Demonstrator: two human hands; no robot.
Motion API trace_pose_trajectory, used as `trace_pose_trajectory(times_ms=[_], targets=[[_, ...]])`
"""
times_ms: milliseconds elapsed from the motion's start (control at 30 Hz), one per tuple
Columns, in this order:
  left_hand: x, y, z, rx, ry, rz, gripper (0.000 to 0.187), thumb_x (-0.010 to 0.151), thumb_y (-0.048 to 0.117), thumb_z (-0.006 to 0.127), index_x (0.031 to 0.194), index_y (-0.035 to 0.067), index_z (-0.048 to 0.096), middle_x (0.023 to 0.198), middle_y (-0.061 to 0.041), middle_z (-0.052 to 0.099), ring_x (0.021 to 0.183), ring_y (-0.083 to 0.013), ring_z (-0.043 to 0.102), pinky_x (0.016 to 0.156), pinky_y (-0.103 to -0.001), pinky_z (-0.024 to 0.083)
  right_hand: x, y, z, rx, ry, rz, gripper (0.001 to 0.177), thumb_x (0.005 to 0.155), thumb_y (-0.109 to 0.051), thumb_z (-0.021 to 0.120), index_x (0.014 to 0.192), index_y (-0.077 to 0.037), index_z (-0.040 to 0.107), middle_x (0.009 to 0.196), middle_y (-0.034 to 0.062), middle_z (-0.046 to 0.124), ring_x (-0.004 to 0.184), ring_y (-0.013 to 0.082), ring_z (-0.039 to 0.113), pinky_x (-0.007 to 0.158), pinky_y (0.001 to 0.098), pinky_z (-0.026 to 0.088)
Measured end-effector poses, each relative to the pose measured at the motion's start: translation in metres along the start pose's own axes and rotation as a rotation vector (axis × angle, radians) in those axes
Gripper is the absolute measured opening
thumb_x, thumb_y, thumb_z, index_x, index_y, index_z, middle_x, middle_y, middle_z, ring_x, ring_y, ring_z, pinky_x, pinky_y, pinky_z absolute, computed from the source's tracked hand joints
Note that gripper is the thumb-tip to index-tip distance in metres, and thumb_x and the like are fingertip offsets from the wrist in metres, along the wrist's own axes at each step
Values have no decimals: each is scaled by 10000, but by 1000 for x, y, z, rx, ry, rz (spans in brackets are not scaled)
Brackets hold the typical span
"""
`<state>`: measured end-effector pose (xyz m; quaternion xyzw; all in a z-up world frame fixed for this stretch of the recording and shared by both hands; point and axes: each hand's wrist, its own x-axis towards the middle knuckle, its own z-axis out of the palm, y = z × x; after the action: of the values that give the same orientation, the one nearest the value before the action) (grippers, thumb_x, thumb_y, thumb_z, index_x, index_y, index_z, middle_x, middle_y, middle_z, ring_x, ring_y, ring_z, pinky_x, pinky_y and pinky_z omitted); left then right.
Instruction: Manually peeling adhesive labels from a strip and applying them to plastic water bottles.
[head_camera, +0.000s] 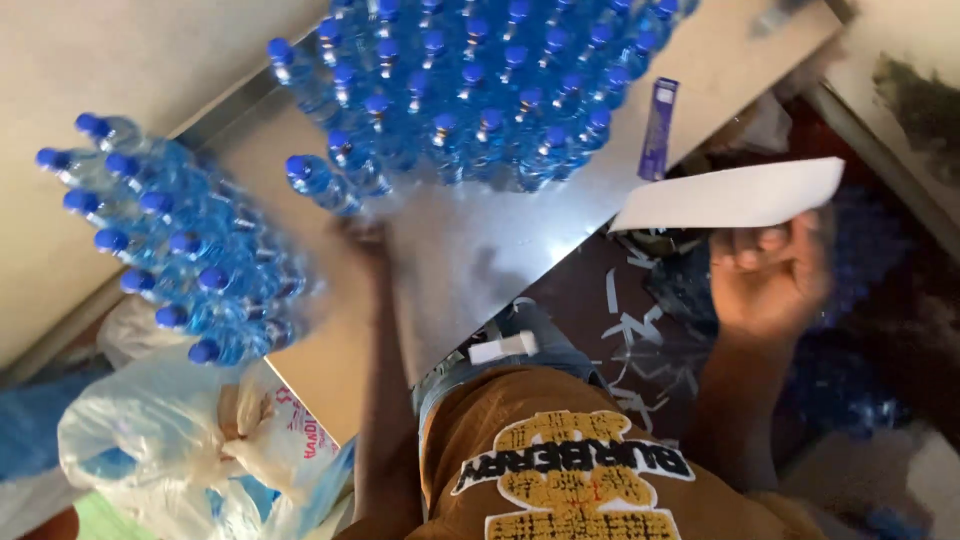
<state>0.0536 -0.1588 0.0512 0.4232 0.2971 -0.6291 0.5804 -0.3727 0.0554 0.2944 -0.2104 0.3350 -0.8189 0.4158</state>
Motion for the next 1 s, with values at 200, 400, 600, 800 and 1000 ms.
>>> trace_pose_trajectory(times_ms=[200, 400, 600, 800, 1000], targets=[[87, 96, 46, 1378, -261, 1451, 1305, 880, 161, 1139, 1736, 28, 163, 1794, -279, 313, 1669, -492, 301, 1382, -609, 276, 5, 6, 22, 103, -250, 164, 216, 1242, -179, 546, 1258, -179, 761, 786, -80, 720, 664, 81, 668, 630, 246, 531], [54, 76, 51, 1552, -475, 1176, 538, 899, 266, 919, 1369, 138, 691, 1253, -115, 833, 1120, -342, 796, 912, -497, 626, 17, 19, 17, 243, -520, 295, 367, 1234, -198, 513, 1412, -170, 833, 1029, -85, 857, 759, 72, 730, 704, 247, 551], [87, 30, -44, 1756, -206, 940, 643, 827, 511, 886, 1310, 123, 712, 1178, -143, 836, 1048, -347, 800, 813, -518, 614, 17, 33, 12, 162, -470, 349, 252, 1167, -249, 535, 1199, -143, 762, 946, 17, 788, 670, 133, 637, 678, 287, 509], [31, -39, -103, 1986, -222, 563, 452, 940, 567, 801, 959, 122, 726, 863, -83, 778, 729, -218, 701, 621, -435, 507, 14, 49, 30, 250, -437, 394, 241, 1143, -201, 576, 1216, -89, 776, 925, -1, 803, 699, 124, 718, 654, 282, 582], [0, -58, -100, 2055, -215, 628, 662, 995, 623, 734, 1230, 36, 538, 1169, -233, 732, 1026, -499, 730, 753, -615, 552, 5, 58, 38, 51, -73, 439, 222, 1133, -230, 577, 1102, -173, 789, 914, -44, 823, 584, 87, 665, 548, 256, 496]])
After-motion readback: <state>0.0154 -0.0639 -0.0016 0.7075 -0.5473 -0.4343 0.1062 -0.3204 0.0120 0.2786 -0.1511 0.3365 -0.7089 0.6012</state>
